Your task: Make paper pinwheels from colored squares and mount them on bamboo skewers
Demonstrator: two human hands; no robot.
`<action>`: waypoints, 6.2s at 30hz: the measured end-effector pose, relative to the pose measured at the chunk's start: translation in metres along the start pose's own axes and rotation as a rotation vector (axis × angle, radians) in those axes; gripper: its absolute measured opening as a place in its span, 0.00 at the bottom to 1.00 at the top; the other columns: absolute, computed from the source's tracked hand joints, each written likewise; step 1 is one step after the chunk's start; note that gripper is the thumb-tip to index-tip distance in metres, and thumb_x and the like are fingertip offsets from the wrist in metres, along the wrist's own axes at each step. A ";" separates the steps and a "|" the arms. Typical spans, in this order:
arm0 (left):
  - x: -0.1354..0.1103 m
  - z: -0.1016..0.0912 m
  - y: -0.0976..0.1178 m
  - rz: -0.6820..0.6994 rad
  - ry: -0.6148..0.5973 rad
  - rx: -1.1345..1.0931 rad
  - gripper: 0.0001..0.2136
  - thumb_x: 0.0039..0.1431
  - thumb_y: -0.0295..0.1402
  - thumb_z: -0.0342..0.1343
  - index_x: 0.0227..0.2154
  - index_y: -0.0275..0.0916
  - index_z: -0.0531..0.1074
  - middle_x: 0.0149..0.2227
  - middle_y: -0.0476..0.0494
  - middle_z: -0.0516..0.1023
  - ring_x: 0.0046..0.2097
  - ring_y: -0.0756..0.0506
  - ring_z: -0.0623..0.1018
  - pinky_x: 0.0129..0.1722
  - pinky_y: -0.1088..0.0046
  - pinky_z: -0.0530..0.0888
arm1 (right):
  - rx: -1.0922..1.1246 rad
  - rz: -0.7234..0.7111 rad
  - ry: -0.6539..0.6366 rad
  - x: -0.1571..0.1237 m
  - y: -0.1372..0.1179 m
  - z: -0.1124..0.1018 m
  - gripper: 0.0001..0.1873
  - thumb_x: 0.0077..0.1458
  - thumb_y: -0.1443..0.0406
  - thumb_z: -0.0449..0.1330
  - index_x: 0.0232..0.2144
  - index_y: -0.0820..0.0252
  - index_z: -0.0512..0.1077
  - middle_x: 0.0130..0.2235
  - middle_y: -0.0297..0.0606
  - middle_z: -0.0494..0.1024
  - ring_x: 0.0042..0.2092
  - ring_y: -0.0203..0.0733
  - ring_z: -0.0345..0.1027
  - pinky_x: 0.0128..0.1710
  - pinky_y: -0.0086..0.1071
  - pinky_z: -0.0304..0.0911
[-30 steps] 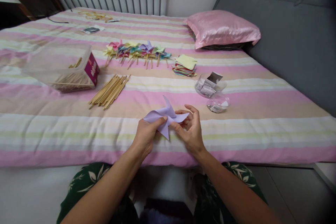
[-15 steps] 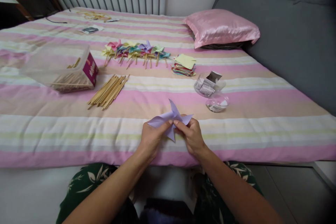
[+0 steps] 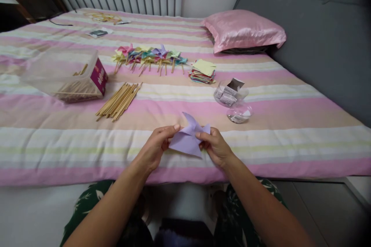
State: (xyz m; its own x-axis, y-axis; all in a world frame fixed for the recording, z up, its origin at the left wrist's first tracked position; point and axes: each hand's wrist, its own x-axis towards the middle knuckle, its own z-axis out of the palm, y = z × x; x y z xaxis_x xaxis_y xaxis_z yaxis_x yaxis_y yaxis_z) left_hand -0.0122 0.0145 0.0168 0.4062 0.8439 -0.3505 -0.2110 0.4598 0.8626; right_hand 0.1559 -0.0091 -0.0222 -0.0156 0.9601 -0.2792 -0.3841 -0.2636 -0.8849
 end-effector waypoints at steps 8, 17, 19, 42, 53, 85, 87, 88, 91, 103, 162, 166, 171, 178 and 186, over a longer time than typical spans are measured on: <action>0.000 0.001 -0.008 -0.050 -0.001 0.300 0.08 0.41 0.34 0.63 0.22 0.35 0.76 0.21 0.48 0.72 0.23 0.52 0.67 0.24 0.77 0.60 | -0.208 -0.007 -0.165 -0.006 -0.001 0.003 0.12 0.40 0.62 0.65 0.19 0.62 0.66 0.18 0.26 0.59 0.19 0.27 0.49 0.18 0.25 0.44; 0.003 0.004 -0.014 -0.006 0.083 0.289 0.06 0.39 0.32 0.63 0.20 0.34 0.76 0.18 0.50 0.71 0.21 0.53 0.65 0.21 0.78 0.58 | -0.236 -0.079 -0.143 -0.006 0.000 0.005 0.13 0.40 0.61 0.65 0.19 0.62 0.66 0.18 0.27 0.61 0.21 0.28 0.51 0.19 0.25 0.47; 0.004 0.005 -0.014 -0.002 0.118 0.253 0.06 0.38 0.32 0.63 0.21 0.34 0.76 0.18 0.49 0.72 0.21 0.53 0.66 0.22 0.78 0.59 | -0.182 -0.064 -0.110 -0.006 0.000 0.007 0.13 0.40 0.60 0.66 0.20 0.62 0.67 0.19 0.28 0.64 0.21 0.29 0.54 0.20 0.25 0.50; 0.005 0.005 -0.017 0.019 0.149 0.186 0.06 0.36 0.31 0.64 0.19 0.33 0.76 0.18 0.48 0.72 0.21 0.52 0.68 0.22 0.78 0.61 | -0.195 -0.087 -0.069 -0.002 0.009 0.005 0.11 0.40 0.61 0.66 0.25 0.62 0.73 0.24 0.33 0.73 0.24 0.33 0.63 0.24 0.27 0.58; 0.009 -0.003 -0.002 0.049 0.401 -0.120 0.09 0.33 0.29 0.65 0.14 0.35 0.68 0.16 0.51 0.69 0.20 0.53 0.66 0.20 0.78 0.60 | -0.501 -0.661 0.222 -0.013 0.006 0.007 0.13 0.48 0.65 0.62 0.38 0.56 0.70 0.27 0.32 0.72 0.27 0.35 0.65 0.27 0.29 0.62; 0.011 0.005 -0.019 0.160 0.318 -0.052 0.09 0.40 0.31 0.64 0.16 0.34 0.70 0.18 0.51 0.68 0.22 0.54 0.66 0.24 0.79 0.61 | -0.349 -0.413 0.104 -0.008 0.020 0.018 0.09 0.48 0.59 0.64 0.25 0.59 0.73 0.33 0.36 0.77 0.23 0.35 0.73 0.22 0.26 0.69; 0.011 0.006 -0.021 0.157 0.330 -0.026 0.07 0.40 0.31 0.64 0.18 0.33 0.72 0.19 0.50 0.70 0.23 0.54 0.67 0.24 0.78 0.61 | -0.365 -0.426 0.109 -0.008 0.020 0.018 0.09 0.48 0.60 0.63 0.25 0.60 0.72 0.41 0.40 0.75 0.24 0.33 0.72 0.23 0.27 0.70; 0.010 0.007 -0.021 0.155 0.336 -0.020 0.07 0.40 0.31 0.64 0.19 0.33 0.73 0.20 0.49 0.70 0.23 0.54 0.67 0.24 0.78 0.61 | -0.373 -0.432 0.113 -0.008 0.020 0.017 0.09 0.48 0.60 0.63 0.24 0.60 0.72 0.44 0.41 0.74 0.24 0.32 0.72 0.24 0.28 0.70; 0.010 0.009 -0.021 0.164 0.348 -0.014 0.08 0.39 0.32 0.65 0.19 0.33 0.74 0.20 0.49 0.71 0.23 0.54 0.67 0.24 0.79 0.61 | -0.389 -0.444 0.131 -0.008 0.020 0.017 0.08 0.49 0.61 0.63 0.24 0.60 0.72 0.47 0.41 0.71 0.24 0.30 0.70 0.25 0.29 0.71; 0.007 0.013 -0.020 0.169 0.370 -0.001 0.09 0.35 0.32 0.67 0.15 0.33 0.72 0.15 0.53 0.66 0.19 0.56 0.61 0.20 0.79 0.58 | -0.499 -0.489 0.203 -0.005 0.021 0.017 0.09 0.49 0.61 0.62 0.23 0.61 0.72 0.44 0.40 0.72 0.23 0.28 0.66 0.23 0.27 0.65; 0.014 -0.005 -0.011 0.284 0.483 0.145 0.06 0.37 0.31 0.62 0.15 0.35 0.72 0.16 0.51 0.70 0.21 0.53 0.66 0.21 0.77 0.58 | -1.795 -0.150 0.776 0.021 -0.039 -0.077 0.12 0.51 0.62 0.56 0.36 0.62 0.74 0.35 0.46 0.76 0.39 0.48 0.68 0.43 0.40 0.52; 0.014 -0.005 -0.012 0.286 0.485 0.155 0.06 0.37 0.31 0.63 0.15 0.35 0.71 0.16 0.51 0.70 0.21 0.53 0.66 0.21 0.77 0.58 | -1.802 -0.112 0.756 0.021 -0.042 -0.076 0.10 0.52 0.64 0.55 0.35 0.61 0.75 0.36 0.47 0.76 0.38 0.49 0.69 0.36 0.37 0.53; 0.015 -0.006 -0.012 0.291 0.480 0.169 0.06 0.37 0.31 0.62 0.15 0.35 0.71 0.16 0.51 0.69 0.21 0.53 0.65 0.21 0.77 0.58 | -1.786 -0.106 0.758 0.022 -0.040 -0.080 0.09 0.51 0.65 0.56 0.34 0.60 0.73 0.35 0.46 0.77 0.38 0.49 0.70 0.37 0.37 0.53; 0.015 -0.007 -0.014 0.296 0.468 0.154 0.06 0.37 0.32 0.63 0.17 0.35 0.72 0.17 0.51 0.70 0.21 0.53 0.67 0.22 0.77 0.59 | -1.775 -0.195 0.800 0.023 -0.035 -0.082 0.07 0.49 0.68 0.56 0.31 0.63 0.73 0.33 0.45 0.77 0.37 0.48 0.69 0.42 0.39 0.51; 0.014 -0.007 -0.013 0.295 0.475 0.157 0.07 0.38 0.32 0.63 0.17 0.34 0.72 0.17 0.51 0.69 0.21 0.53 0.66 0.21 0.77 0.58 | -1.619 -0.337 0.897 0.022 -0.039 -0.077 0.08 0.50 0.63 0.55 0.30 0.62 0.71 0.33 0.43 0.77 0.36 0.46 0.68 0.49 0.42 0.47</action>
State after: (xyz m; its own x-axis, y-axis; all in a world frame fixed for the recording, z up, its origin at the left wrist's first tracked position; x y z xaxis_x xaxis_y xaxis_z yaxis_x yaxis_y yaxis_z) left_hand -0.0099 0.0222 -0.0013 -0.1011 0.9783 -0.1809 -0.1053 0.1703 0.9798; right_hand 0.2412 0.0148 -0.0226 0.4942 0.7976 0.3458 0.8685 -0.4353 -0.2369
